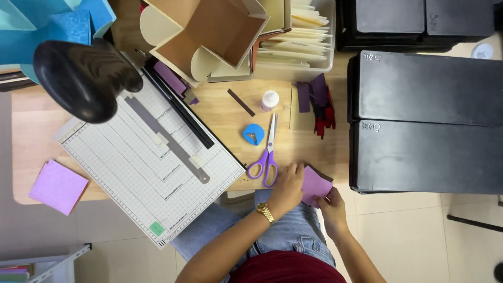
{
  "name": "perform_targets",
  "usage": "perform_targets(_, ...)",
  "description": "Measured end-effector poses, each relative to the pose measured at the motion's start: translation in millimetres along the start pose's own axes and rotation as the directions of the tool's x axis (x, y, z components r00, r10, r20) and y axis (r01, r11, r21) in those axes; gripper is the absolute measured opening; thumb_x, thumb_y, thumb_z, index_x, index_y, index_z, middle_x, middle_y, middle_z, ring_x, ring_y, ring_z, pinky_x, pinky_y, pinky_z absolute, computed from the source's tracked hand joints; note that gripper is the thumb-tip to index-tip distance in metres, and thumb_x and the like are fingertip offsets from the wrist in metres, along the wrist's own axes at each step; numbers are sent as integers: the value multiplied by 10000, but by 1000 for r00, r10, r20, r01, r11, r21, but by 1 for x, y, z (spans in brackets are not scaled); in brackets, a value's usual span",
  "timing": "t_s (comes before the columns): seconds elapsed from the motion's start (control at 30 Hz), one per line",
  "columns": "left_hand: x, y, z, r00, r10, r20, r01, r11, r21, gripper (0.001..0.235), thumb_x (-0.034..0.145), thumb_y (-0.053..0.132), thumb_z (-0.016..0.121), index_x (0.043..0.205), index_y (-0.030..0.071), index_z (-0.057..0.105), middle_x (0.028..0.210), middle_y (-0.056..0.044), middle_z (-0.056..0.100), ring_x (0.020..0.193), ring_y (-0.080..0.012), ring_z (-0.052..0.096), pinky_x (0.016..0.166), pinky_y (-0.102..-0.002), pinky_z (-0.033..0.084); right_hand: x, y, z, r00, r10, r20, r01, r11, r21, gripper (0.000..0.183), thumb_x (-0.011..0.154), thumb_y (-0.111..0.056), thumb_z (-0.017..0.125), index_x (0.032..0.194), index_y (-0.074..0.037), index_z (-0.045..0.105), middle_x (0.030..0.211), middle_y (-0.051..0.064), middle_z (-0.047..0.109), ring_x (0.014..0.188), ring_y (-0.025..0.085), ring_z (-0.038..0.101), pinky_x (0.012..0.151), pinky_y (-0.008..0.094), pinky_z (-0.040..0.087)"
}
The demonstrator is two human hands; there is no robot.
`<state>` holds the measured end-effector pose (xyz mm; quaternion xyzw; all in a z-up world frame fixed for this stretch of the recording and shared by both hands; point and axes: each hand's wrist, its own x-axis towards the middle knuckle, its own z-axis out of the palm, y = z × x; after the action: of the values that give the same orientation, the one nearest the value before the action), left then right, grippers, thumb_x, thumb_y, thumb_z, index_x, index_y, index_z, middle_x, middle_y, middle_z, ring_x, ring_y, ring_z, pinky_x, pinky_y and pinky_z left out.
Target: Using a manual paper trimmer to cut small pieces of colored cardstock for a craft project.
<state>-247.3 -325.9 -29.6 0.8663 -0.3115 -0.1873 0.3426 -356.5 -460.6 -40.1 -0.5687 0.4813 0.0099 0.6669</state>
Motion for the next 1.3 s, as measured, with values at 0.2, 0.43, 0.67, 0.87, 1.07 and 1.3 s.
perform_targets(0.2, -9, 16, -45, 953, 28, -302, -56, 995, -83, 728, 785, -50, 706, 1438, -15, 386, 1390, -255, 444, 1283, -458, 541, 987, -480, 504, 10, 0, 24, 859, -508, 57, 501, 816, -288, 501, 943, 113, 597, 1384, -51, 427, 1111, 216, 655, 1071, 287, 662, 871, 442, 555)
perform_targets(0.43, -9, -7, -41, 822, 202, -532, -135, 978, 162, 698, 925, -37, 591, 1533, 265, 431, 1520, -231, 385, 1213, -391, 631, 902, -444, 577, 52, -8, 65, 209, -928, 308, 933, 95, -347, 584, 839, 218, 617, 1354, -19, 478, 1274, 240, 575, 1151, 466, 627, 903, 553, 559)
perform_targets(0.67, -4, -7, -29, 846, 133, -517, -87, 990, 112, 722, 877, -53, 602, 1516, 247, 445, 1468, -256, 390, 1228, -501, 571, 892, -516, 557, 22, -26, 92, 388, -879, 279, 895, 287, -341, 463, 961, 94, 576, 1379, -49, 440, 1416, 247, 441, 1302, 452, 523, 1044, 547, 472)
perform_targets(0.87, 7, -42, 4, 846, 159, -509, -61, 977, 205, 709, 929, 0, 559, 1551, 300, 398, 1243, -121, 516, 1100, -314, 636, 809, -371, 573, 48, -8, 78, 346, -890, 296, 884, 204, -421, 398, 995, 68, 531, 1375, -48, 512, 1250, 191, 548, 1189, 413, 603, 970, 495, 514)
perform_targets(1.07, 11, -51, 4, 806, 250, -536, -58, 935, 349, 537, 998, 34, 476, 1441, 337, 466, 1159, -89, 543, 926, -252, 670, 658, -341, 595, 58, -4, 73, 320, -904, 284, 849, 141, -509, 372, 981, 35, 581, 1330, -91, 605, 1212, 160, 559, 1124, 386, 648, 871, 449, 572)
perform_targets(1.3, 4, -50, -17, 868, 193, -458, -81, 964, 251, 626, 998, 39, 484, 1536, 348, 395, 1081, -96, 592, 890, -268, 710, 614, -356, 615, 54, -10, 73, 363, -913, 186, 877, 267, -399, 513, 937, 100, 658, 1430, 52, 526, 1063, 270, 669, 938, 438, 716, 792, 441, 609)
